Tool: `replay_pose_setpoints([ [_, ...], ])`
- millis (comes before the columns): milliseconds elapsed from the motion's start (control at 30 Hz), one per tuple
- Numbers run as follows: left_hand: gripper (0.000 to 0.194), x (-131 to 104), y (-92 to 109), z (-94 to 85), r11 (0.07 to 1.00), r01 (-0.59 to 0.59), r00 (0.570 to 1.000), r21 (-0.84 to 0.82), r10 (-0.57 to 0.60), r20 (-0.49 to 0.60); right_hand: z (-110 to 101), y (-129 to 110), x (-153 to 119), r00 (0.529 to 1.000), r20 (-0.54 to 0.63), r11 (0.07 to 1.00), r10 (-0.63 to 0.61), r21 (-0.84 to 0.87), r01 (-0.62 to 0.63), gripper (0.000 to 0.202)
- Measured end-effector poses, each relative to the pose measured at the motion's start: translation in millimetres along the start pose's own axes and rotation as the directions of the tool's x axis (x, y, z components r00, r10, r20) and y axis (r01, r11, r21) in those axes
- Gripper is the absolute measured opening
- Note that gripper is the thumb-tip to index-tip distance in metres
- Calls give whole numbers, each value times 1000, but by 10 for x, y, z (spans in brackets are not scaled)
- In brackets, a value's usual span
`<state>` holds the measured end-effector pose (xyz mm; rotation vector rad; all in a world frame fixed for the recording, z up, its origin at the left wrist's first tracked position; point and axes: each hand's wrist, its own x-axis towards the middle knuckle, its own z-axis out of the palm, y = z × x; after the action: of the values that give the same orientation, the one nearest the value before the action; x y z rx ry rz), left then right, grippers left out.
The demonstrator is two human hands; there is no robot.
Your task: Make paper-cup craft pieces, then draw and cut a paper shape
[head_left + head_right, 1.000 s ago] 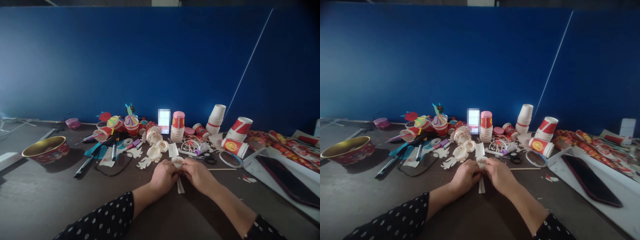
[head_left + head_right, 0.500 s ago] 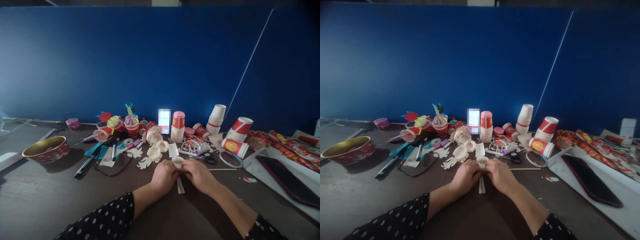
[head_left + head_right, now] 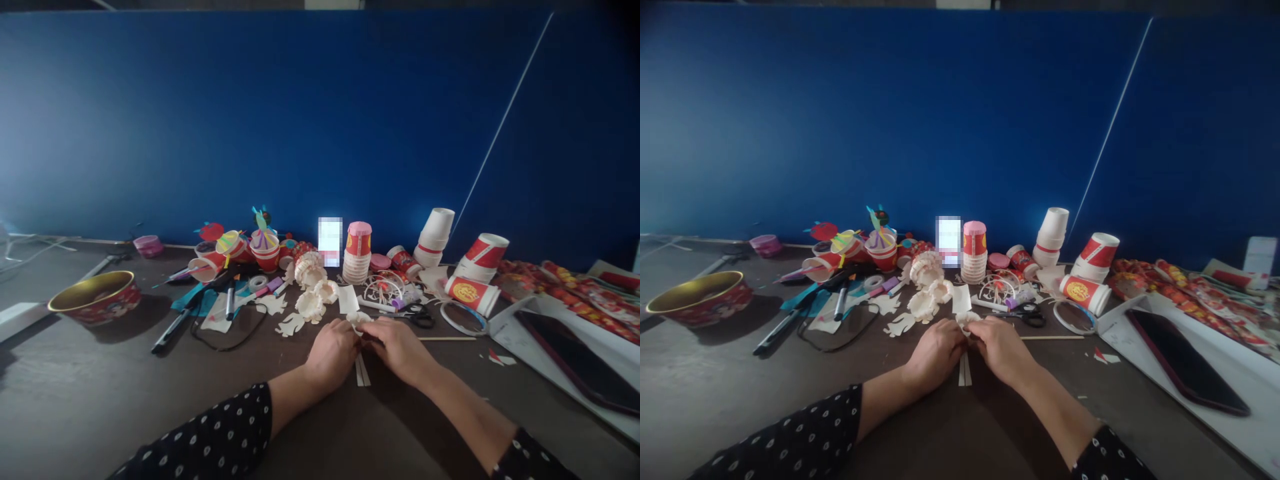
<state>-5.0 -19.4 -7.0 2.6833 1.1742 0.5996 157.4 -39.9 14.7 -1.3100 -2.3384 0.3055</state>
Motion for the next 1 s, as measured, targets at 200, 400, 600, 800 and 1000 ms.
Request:
replay_pose_setpoints([
  [200, 14, -1, -20, 10, 994, 46, 998, -95, -50, -37, 5, -6, 1, 1000, -10, 1000, -15, 4, 15, 21],
  [400, 10, -17, -58, 35, 979, 92, 993, -182, -104, -58, -14, 46, -32, 997, -62, 995, -41, 88, 47, 23],
  [600, 8, -25, -72, 32, 969, 71, 993, -237, -90, -70, -127, 217, -77, 977, -196, 989, 85, 136, -59, 22],
  [800, 3, -29, -75, 34, 962, 82, 992, -259, -104, -70, -240, 375, -131, 973, -171, 986, 153, -34, -161, 24],
  [1000, 9, -49, -90, 70, 955, 80, 986, -284, -118, -116, -325, 485, -167, 977, -54, 964, 206, -162, -212, 22],
])
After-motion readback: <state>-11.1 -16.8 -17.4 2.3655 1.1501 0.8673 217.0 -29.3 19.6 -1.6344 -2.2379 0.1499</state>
